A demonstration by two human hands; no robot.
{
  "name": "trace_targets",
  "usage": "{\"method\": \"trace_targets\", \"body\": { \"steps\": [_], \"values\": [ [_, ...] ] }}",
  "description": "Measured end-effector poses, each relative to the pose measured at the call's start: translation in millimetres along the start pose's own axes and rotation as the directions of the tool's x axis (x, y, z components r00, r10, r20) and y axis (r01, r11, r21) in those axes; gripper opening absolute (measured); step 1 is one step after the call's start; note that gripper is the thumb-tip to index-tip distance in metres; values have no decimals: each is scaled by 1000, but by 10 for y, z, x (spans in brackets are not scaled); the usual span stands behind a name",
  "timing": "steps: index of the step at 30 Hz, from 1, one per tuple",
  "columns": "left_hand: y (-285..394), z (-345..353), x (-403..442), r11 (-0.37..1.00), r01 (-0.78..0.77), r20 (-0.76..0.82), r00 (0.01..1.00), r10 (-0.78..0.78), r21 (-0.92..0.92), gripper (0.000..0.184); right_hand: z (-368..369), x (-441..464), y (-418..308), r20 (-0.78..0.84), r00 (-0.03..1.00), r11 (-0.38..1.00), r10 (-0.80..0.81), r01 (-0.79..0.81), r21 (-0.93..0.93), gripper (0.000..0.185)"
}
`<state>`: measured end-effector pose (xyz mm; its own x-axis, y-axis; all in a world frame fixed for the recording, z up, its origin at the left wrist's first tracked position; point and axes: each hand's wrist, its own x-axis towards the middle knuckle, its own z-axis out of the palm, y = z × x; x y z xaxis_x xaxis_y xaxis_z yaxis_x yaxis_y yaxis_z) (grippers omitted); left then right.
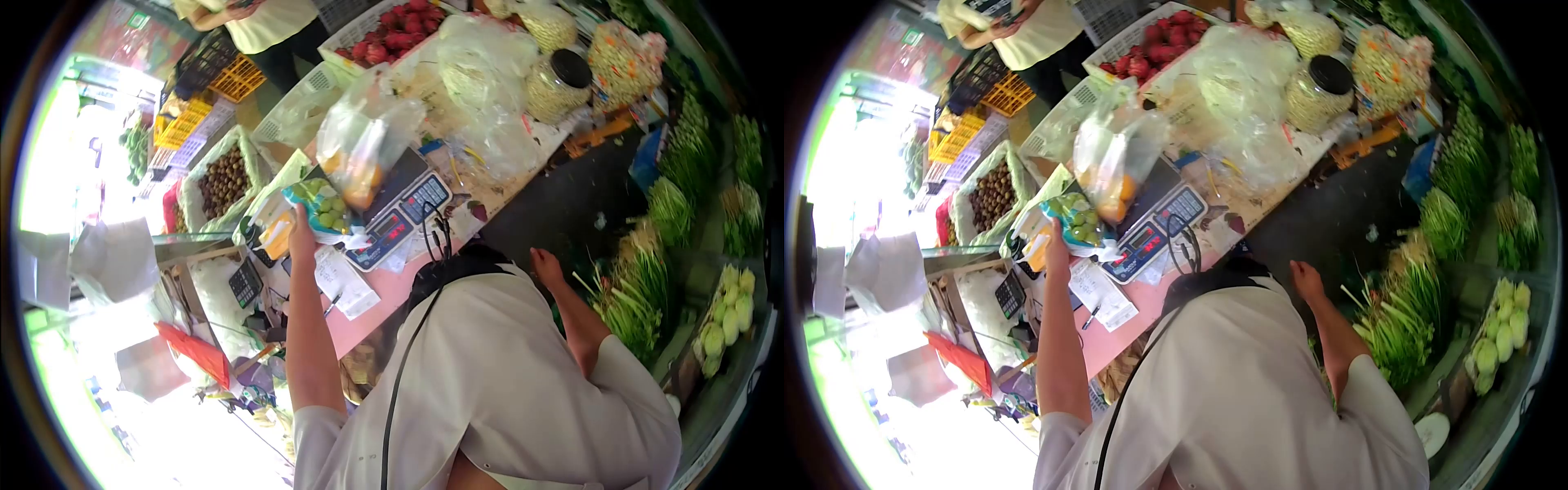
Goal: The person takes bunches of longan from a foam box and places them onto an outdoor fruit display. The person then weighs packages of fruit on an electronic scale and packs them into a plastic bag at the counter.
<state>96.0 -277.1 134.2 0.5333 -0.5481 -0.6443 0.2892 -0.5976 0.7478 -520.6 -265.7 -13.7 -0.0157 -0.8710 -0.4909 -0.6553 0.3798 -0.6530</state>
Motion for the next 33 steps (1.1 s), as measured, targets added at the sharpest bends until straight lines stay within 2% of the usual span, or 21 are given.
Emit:
{"method": "trace_targets", "body": {
  "steps": [1, 2, 4, 6, 7, 8, 10, 11, 12, 14, 15, 17, 21, 22, 24, 26, 28, 29, 30, 31, 33],
  "values": [
    [-122, -77, 103, 1000, -9, -27, 1000, 9, -25, 66, 30, 96, -8, -75, 992, 990, -102, 93, -105, 48],
    [-352, -174, 342, 982, -103, 4, 995, 103, 157, 62, 48, 244, -54, -137, 964, 958, -227, 195, -212, 49],
    [-542, -312, 527, 902, -308, 49, 950, 308, 304, 56, 55, 429, -138, -66, 976, 964, -206, 191, -183, 50],
    [-685, -187, 355, 858, -443, 44, 893, 448, 260, 58, 134, 634, -83, -25, 975, 968, -219, 214, -128, 50],
    [-723, -143, 271, 835, -466, 20, 876, 483, 293, 64, 144, 615, -190, -86, 931, 923, -354, 334, -190, 50],
    [-765, -98, 191, 810, -486, -5, 856, 516, 327, 70, 141, 688, -188, -7, 958, 939, -288, 281, -198, 50],
    [-721, 42, 79, 857, -427, -117, 873, 474, 288, 86, 182, 839, -133, 61, 953, 917, -297, 302, -262, 52],
    [-654, 98, 19, 920, -365, -166, 908, 385, 141, 94, 154, 808, -254, 117, 949, 918, -294, 314, -241, 52],
    [-692, 96, -48, 873, -435, -123, 875, 467, 223, 97, 196, 916, -174, 135, 936, 899, -325, 350, -262, 52],
    [-482, 101, -317, 877, -394, -129, 888, 440, 275, 101, 188, 1009, -218, 201, 926, 865, -320, 372, -337, 53],
    [-265, 116, -534, 927, -292, -179, 925, 336, 235, 101, 179, 1019, -317, 226, 927, 853, -299, 366, -373, 53],
    [-373, 35, -387, 940, -280, -160, 937, 312, 194, 101, 206, 1187, -315, 255, 942, 869, -219, 307, -389, 55],
    [-112, -348, -360, 878, -394, -227, 860, 456, 271, 92, 318, 1311, -432, 156, 924, 860, -350, 383, -337, 54],
    [-88, -568, -221, 803, -454, -205, 806, 555, 387, 88, 332, 1473, -298, 120, 935, 882, -334, 355, -310, 55],
    [314, -881, -444, 845, -436, -281, 807, 520, 310, 76, 370, 1654, -57, 82, 947, 906, -312, 322, -275, 55],
    [633, -1272, -538, 812, -466, -341, 744, 575, 351, 68, 427, 1691, 105, 25, 915, 901, -402, 401, -164, 54],
    [833, -1576, -634, 757, -504, -407, 641, 650, 416, 58, 375, 1348, -104, 33, 945, 920, -326, 325, -220, 53],
    [809, -1798, -462, 781, -493, -421, 659, 623, 383, 52, 286, 1171, -120, 42, 964, 925, -264, 265, -271, 53],
    [924, -1847, -635, 780, -464, -452, 639, 623, 420, 49, 267, 1054, -119, 46, 936, 895, -348, 347, -281, 54],
    [993, -1870, -753, 818, -457, -487, 657, 576, 350, 47, 263, 1037, 75, 59, 941, 891, -333, 335, -308, 54],
    [903, -1958, -870, 859, -431, -521, 684, 511, 276, 45, 275, 995, 420, 146, 843, 824, -518, 537, -178, 53]
  ]
}}
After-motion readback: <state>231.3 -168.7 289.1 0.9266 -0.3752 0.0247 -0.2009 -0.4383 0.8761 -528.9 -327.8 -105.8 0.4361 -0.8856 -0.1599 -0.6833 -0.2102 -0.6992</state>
